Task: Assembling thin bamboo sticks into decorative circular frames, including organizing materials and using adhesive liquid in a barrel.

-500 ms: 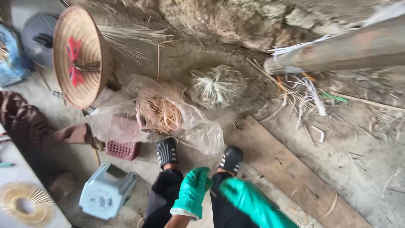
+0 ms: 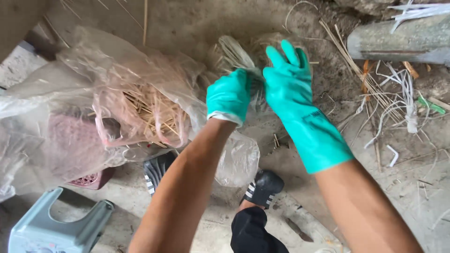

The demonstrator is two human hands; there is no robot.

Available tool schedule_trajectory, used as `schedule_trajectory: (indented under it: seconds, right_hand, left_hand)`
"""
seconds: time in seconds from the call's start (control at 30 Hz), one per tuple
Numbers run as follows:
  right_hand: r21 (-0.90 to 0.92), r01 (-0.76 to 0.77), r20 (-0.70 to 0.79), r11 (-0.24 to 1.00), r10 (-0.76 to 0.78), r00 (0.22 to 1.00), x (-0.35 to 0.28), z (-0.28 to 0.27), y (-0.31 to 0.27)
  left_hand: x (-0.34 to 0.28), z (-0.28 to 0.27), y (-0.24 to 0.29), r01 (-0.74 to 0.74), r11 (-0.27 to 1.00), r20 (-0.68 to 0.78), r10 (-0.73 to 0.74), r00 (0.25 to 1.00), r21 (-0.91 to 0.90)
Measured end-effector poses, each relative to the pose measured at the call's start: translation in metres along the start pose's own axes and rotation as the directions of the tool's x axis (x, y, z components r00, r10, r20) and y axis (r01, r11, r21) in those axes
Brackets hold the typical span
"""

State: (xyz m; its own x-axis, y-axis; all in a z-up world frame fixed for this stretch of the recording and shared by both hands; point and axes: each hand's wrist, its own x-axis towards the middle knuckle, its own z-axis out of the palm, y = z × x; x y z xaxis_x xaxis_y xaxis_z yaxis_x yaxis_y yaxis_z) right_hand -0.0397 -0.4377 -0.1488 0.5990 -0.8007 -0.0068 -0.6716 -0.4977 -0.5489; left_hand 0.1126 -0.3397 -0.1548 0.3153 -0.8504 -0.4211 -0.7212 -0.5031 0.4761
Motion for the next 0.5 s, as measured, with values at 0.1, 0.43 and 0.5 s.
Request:
schedule_trajectory:
  seconds: [0.1,0.43,0.5]
  right_hand:
    - [-0.087,0.236,-0.149,0.968,-0.247,0.958,-0.02,-0.061,-0.032]
    - [0.146,-0.69,0.013,0.708,0.696,0.717,-0.076,-0.091,0.034]
    - [-0.218,-0.289,-0.171,0.932,0.255,0.952,-0.047,-0.118,-0.039]
  left_hand:
    - [-0.037,-0.039,-0.012,0.095,0.949,-0.161,-0.149,0.976,-0.3]
    - [-0.103,-0.032,-0.097,0.446,0.532,0.168,-0.49,0.855,-0.72]
    - [-0.106,-0.032,-0.097,0.476,0.596,0.213,-0.458,0.863,-0.647]
